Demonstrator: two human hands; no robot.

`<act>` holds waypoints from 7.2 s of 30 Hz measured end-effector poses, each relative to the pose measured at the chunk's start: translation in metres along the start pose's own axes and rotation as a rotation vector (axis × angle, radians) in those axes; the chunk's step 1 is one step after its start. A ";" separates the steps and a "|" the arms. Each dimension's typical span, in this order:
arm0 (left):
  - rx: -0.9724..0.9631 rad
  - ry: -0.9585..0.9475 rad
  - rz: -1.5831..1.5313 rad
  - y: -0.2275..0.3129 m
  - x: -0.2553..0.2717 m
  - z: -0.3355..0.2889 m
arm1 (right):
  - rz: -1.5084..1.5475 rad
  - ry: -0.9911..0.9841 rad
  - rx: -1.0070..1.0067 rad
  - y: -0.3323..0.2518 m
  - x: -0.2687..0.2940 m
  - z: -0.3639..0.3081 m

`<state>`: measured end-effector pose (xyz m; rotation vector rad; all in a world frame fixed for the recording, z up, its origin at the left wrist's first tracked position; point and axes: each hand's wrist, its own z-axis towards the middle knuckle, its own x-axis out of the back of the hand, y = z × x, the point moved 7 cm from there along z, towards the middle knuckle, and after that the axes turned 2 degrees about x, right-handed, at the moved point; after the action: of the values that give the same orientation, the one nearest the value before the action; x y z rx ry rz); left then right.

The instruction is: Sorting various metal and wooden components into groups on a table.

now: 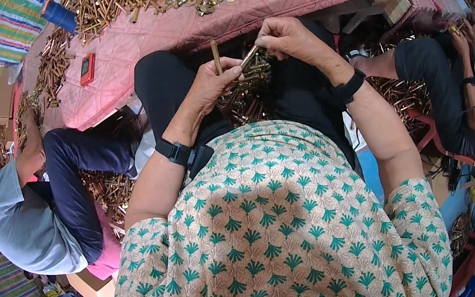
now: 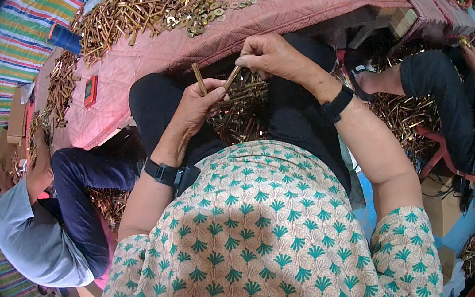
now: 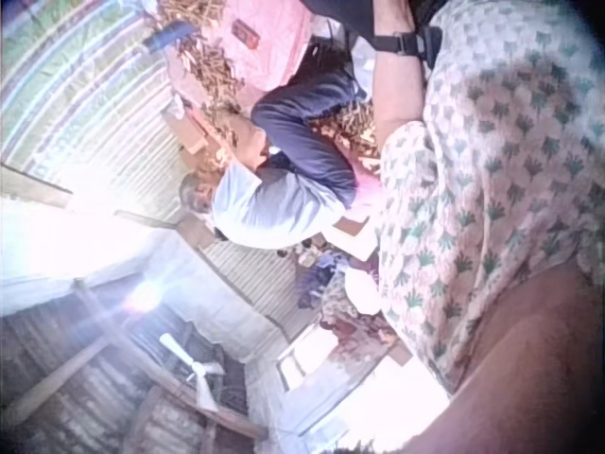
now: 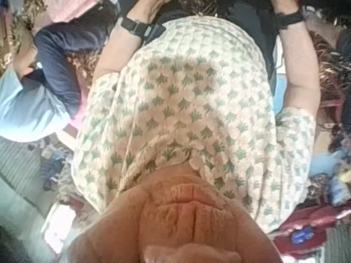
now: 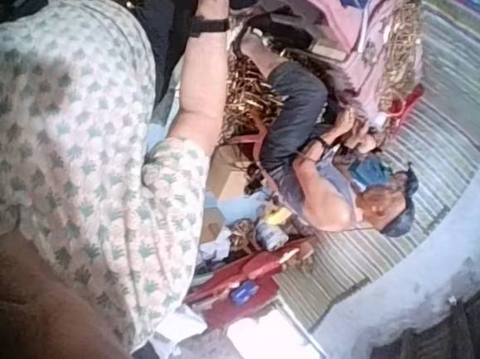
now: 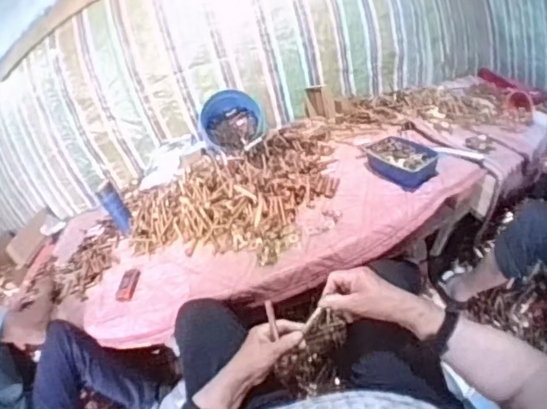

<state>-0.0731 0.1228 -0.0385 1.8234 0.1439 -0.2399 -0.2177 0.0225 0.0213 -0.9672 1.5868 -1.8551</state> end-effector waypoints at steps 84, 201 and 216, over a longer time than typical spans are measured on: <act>0.148 0.039 -0.434 0.013 0.016 0.071 | -0.942 0.184 0.224 0.016 0.079 0.152; -0.268 0.326 0.005 0.016 0.018 0.083 | 0.148 0.419 0.050 -0.010 0.100 0.078; -0.517 0.419 0.424 0.032 0.018 0.074 | 0.213 0.260 -0.200 0.005 0.093 0.067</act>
<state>-0.0551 0.0429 -0.0311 1.3236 0.0958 0.4470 -0.2229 -0.0910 0.0380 -0.6241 1.9776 -1.7529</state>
